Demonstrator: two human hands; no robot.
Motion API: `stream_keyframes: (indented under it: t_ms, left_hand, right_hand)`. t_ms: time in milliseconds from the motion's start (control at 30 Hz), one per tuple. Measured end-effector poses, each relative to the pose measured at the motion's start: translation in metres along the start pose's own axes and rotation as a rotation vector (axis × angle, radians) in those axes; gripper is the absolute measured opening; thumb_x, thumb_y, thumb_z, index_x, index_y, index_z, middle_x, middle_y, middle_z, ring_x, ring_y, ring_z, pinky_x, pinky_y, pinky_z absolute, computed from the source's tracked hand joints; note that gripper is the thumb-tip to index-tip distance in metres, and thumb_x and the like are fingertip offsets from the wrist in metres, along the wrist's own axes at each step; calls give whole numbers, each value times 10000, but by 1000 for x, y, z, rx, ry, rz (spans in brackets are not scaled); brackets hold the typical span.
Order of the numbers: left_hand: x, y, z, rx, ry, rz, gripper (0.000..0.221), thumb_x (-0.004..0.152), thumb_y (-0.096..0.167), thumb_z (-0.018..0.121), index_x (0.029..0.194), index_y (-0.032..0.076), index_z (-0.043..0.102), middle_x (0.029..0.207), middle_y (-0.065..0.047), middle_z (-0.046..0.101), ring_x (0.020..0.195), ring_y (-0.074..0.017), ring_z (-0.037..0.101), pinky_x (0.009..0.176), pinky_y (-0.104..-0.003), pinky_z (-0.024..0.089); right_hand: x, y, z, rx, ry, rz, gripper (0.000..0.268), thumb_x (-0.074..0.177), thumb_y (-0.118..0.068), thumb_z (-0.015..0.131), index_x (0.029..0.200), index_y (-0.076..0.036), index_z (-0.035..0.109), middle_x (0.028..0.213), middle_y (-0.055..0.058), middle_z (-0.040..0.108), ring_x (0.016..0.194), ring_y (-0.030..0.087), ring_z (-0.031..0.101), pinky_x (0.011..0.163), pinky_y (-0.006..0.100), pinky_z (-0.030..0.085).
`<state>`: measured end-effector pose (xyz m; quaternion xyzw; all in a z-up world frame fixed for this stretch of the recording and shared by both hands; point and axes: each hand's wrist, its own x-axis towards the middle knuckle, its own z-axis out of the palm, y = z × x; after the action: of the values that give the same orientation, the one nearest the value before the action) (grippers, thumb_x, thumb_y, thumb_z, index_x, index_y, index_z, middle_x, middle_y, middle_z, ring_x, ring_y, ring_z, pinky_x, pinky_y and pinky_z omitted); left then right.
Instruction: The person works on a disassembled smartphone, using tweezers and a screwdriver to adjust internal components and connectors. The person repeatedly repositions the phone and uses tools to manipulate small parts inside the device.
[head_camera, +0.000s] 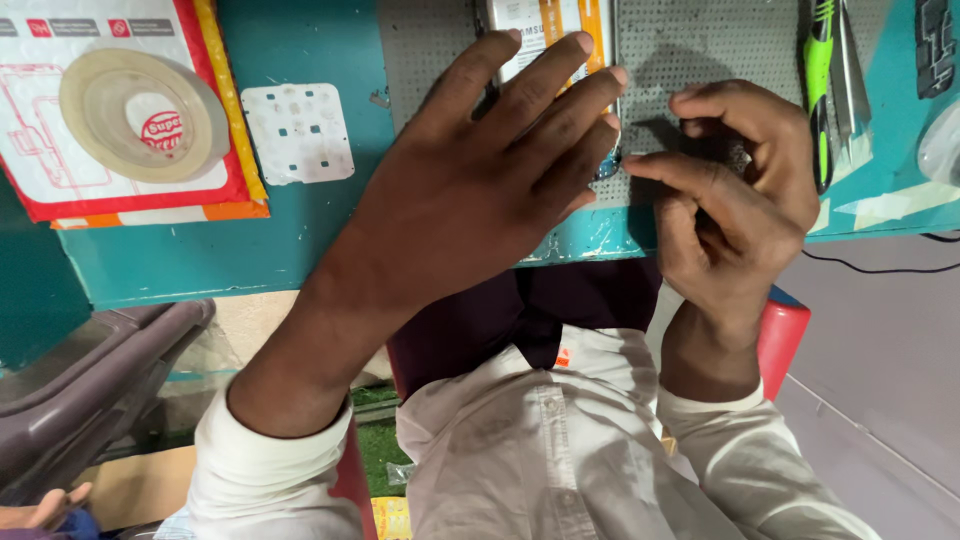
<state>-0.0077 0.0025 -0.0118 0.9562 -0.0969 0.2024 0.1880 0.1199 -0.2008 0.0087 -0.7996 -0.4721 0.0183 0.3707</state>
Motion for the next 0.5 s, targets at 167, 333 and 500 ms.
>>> stream_keyframes:
  t_ms: [167,333,500]
  left_hand:
    - [-4,0,6,6,34,-11,259,1062,114,635,1271,-31,684,1459,-132,564,1423,-304,444,1210,-498,359]
    - [-5,0,11,-16,58,-25,246,1045,90,625,1234,-58,682,1407,-138,579,1394,-307,460,1193,-501,362]
    - [-7,0,14,-15,59,-33,254,1040,66,592,1228,-79,683,1401,-165,581,1406,-319,452,1200,-506,351]
  right_hand:
    - [-1,-5,5,-70,-1,-2,298,798,101,669,1046,-3,799,1232,176,588,1138,280,648,921,320,584]
    - [-4,-4,7,-141,-36,-3,221,862,105,695,1031,2,793,1288,171,572,1123,251,625,889,310,560]
    - [-8,5,12,-200,4,-62,239,913,147,709,1040,-16,829,1284,151,571,1149,258,617,826,310,544]
